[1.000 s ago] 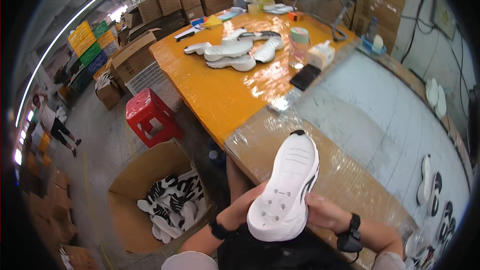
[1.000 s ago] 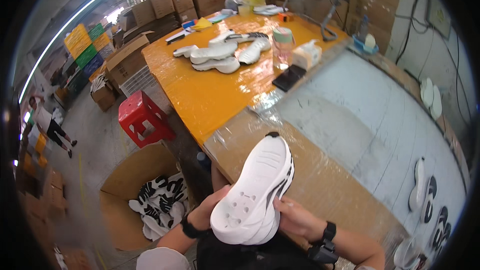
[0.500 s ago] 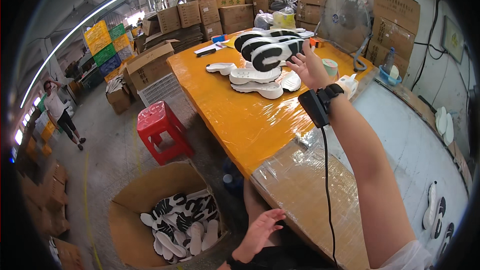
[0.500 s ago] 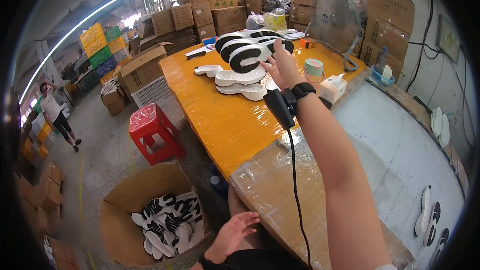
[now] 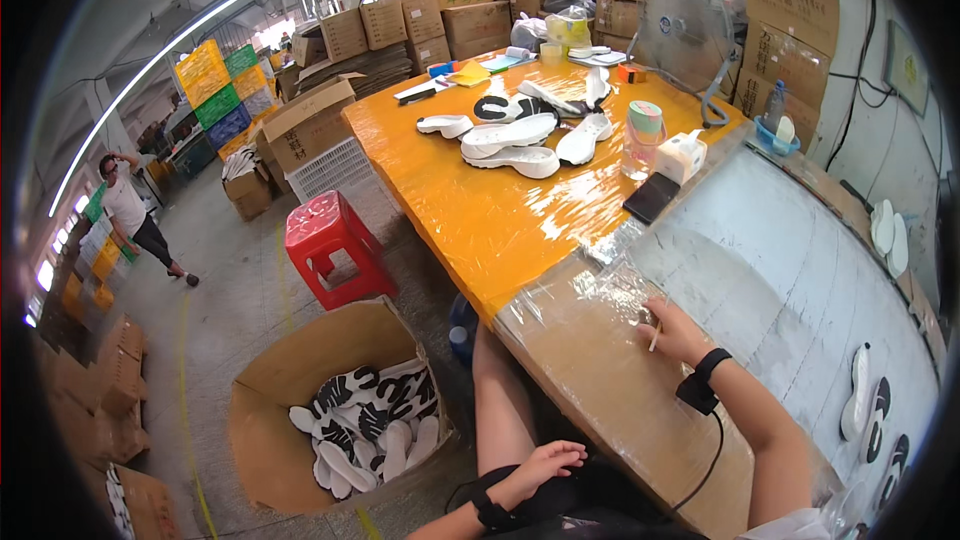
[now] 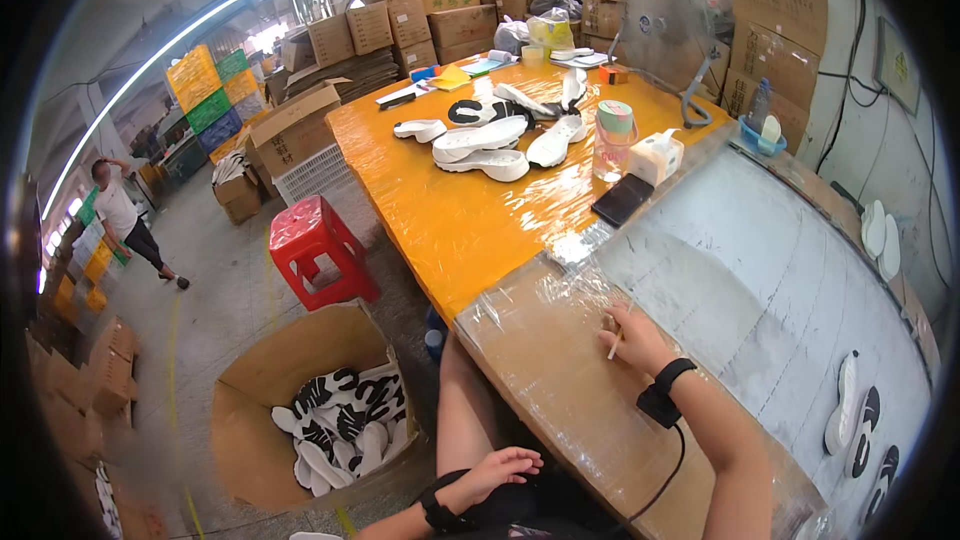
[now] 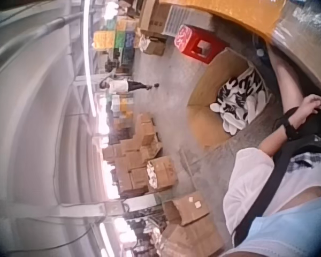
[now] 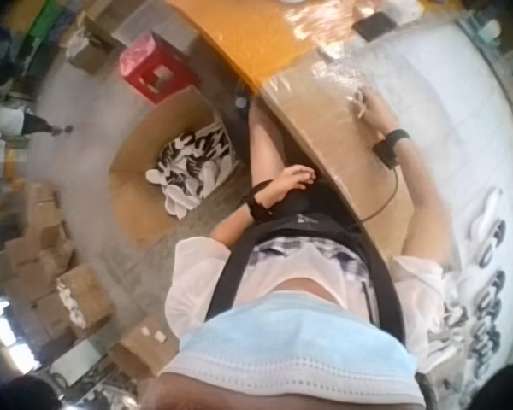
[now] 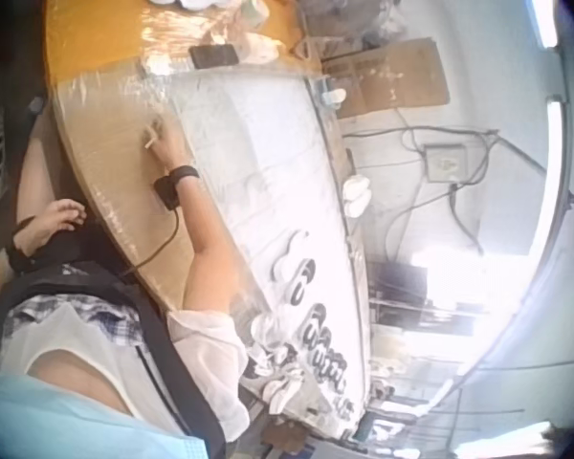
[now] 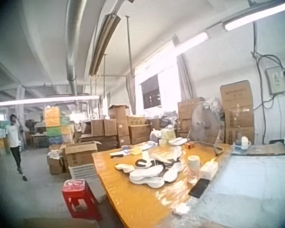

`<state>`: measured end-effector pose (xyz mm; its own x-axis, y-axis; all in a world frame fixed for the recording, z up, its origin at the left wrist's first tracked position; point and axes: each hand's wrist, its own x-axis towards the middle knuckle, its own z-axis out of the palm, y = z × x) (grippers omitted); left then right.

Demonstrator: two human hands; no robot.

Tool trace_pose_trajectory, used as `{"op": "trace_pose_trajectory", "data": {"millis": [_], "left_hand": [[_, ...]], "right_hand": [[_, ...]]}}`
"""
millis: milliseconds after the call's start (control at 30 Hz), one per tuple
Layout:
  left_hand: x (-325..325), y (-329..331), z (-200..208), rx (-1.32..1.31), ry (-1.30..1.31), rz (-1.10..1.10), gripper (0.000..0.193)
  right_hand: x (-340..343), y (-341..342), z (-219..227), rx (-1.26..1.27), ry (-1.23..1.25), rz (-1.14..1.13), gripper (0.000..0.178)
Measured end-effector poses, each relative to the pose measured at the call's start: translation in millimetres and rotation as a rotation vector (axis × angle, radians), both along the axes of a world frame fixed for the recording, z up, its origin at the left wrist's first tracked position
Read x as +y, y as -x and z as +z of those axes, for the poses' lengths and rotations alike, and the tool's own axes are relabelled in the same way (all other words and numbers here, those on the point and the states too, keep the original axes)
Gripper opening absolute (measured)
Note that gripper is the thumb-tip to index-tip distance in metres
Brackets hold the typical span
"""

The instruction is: Applying a substance, likely glue or sealant, to the edges and surfaces of white shoe soles.

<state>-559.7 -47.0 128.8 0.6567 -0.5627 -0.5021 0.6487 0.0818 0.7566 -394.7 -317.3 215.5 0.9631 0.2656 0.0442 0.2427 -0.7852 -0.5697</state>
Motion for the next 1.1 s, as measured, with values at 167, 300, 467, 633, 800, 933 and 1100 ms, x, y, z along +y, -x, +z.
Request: {"op": "trace_pose_trajectory", "data": {"millis": [167,300,467,633,800,933,1100], "left_hand": [[-8.0,2.7,9.4,-0.065,-0.096,-0.066,0.030],[-7.9,6.5,6.1,-0.117,-0.173,-0.026,0.029],[0.7,21.1,-10.7,-0.047,-0.190,0.111,0.028],[31.1,13.3,-3.0,0.007,-0.076,0.442,0.024],[86.0,-4.9,10.9,-0.146,-0.122,0.745,0.027],[126.3,-22.8,9.2,-0.301,-0.224,0.791,0.027],[144.4,-66.3,-2.3,-0.592,-0.450,0.692,0.029]], "right_hand": [[-17.8,19.2,-37.3,-0.285,-0.072,-0.032,0.042],[-21.3,18.7,-42.3,-0.284,-0.058,-0.078,0.038],[-19.2,21.6,-39.1,-0.247,-0.151,-0.117,0.035],[-14.9,19.1,-47.6,-0.371,-0.187,-0.139,0.031],[-22.1,18.4,-46.0,-0.329,-0.188,-0.189,0.029],[-17.7,18.8,-38.2,-0.289,-0.138,-0.180,0.029],[-17.8,13.9,-43.0,-0.299,-0.154,-0.157,0.026]]}}
